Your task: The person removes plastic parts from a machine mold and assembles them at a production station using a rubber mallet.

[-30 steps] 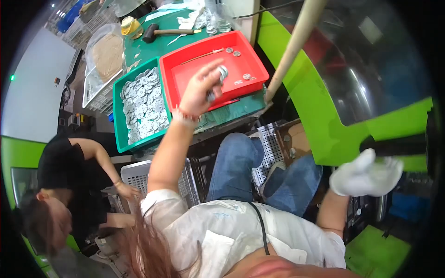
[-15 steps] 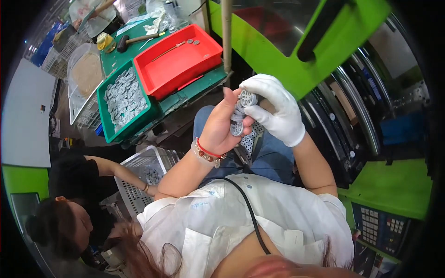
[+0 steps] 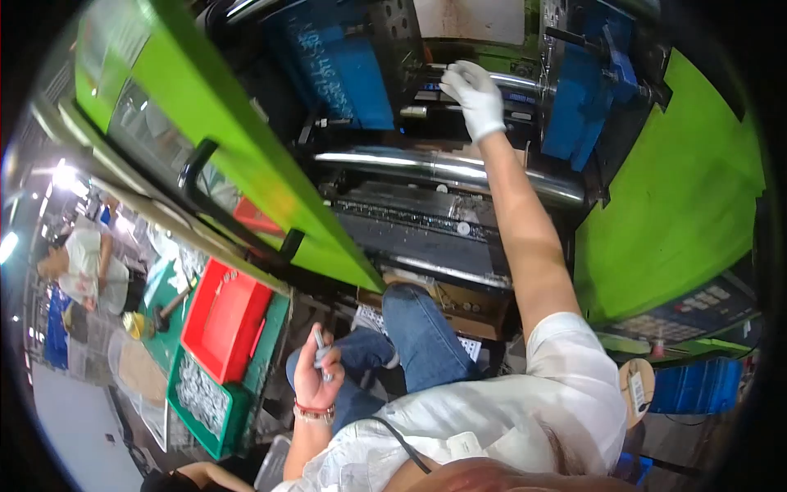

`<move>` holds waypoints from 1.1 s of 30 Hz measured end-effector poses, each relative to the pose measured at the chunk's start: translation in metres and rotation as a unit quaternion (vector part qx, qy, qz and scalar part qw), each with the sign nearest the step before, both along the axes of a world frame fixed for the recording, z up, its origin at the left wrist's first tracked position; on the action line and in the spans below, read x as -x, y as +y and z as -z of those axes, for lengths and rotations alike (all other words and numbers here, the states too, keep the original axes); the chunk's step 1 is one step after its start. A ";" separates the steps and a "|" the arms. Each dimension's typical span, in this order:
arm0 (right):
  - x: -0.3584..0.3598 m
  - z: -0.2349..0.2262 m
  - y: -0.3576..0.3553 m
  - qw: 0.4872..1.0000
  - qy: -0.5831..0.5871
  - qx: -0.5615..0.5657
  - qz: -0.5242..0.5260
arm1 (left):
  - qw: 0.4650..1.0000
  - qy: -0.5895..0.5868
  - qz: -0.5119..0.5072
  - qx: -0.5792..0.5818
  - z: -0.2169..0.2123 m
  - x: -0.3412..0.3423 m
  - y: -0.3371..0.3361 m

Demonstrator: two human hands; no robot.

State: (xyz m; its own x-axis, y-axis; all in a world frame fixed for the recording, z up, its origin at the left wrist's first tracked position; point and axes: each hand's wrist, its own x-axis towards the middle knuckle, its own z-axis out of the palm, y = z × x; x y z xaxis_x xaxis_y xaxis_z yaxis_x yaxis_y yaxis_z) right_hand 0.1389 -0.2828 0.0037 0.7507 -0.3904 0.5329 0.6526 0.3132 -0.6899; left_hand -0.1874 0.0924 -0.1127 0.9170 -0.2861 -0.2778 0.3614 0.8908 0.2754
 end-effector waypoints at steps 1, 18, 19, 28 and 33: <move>-0.045 0.001 -0.019 0.998 0.016 0.049 -0.046 | 1.000 0.011 -0.009 -0.013 0.005 -0.004 0.003; -0.232 -0.018 -0.004 0.988 -0.001 0.151 -0.042 | 0.987 0.077 -0.122 -0.068 0.022 -0.060 0.012; -0.233 -0.017 -0.003 0.987 -0.001 0.151 -0.050 | 0.988 0.074 -0.117 -0.066 0.022 -0.063 0.012; -0.224 -0.021 -0.006 0.987 0.017 0.139 -0.081 | 0.988 0.088 -0.113 -0.060 0.021 -0.069 0.009; -0.228 -0.019 -0.010 0.984 0.008 0.142 -0.105 | 0.993 0.071 -0.088 -0.046 0.022 -0.075 0.010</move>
State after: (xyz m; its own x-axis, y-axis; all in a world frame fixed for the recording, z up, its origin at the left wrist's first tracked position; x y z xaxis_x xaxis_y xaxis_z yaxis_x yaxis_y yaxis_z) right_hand 0.3666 -0.2926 0.0231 0.8081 -0.0632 0.5857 0.5826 0.2329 -0.7787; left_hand -0.1128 0.1022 -0.1346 0.8999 -0.0931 -0.4260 0.2443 0.9169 0.3155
